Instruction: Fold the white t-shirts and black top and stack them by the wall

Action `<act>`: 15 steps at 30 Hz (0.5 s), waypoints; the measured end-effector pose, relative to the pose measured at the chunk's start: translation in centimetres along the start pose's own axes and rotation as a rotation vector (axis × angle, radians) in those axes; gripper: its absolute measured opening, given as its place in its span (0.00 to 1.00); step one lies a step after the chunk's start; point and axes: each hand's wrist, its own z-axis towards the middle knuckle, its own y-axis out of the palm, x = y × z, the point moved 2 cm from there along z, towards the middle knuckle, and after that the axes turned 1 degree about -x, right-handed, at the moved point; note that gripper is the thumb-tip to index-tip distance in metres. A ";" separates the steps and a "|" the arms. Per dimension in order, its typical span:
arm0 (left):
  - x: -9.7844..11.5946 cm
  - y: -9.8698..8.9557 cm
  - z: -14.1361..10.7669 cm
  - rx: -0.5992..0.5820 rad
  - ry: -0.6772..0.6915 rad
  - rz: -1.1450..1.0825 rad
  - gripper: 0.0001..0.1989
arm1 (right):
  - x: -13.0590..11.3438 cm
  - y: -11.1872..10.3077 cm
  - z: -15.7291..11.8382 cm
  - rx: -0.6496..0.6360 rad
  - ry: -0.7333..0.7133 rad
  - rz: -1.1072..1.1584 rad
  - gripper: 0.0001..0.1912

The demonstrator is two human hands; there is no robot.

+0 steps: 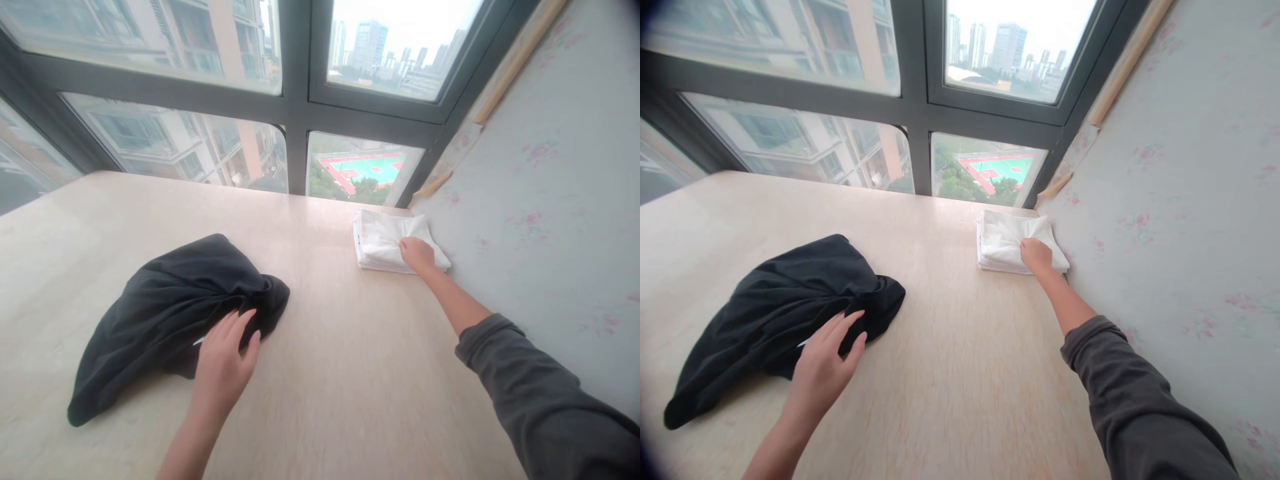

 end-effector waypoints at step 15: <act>1.5 3.5 -6.1 -0.116 -0.153 -0.335 0.09 | -10.7 -24.4 -3.7 0.769 -0.415 0.604 0.09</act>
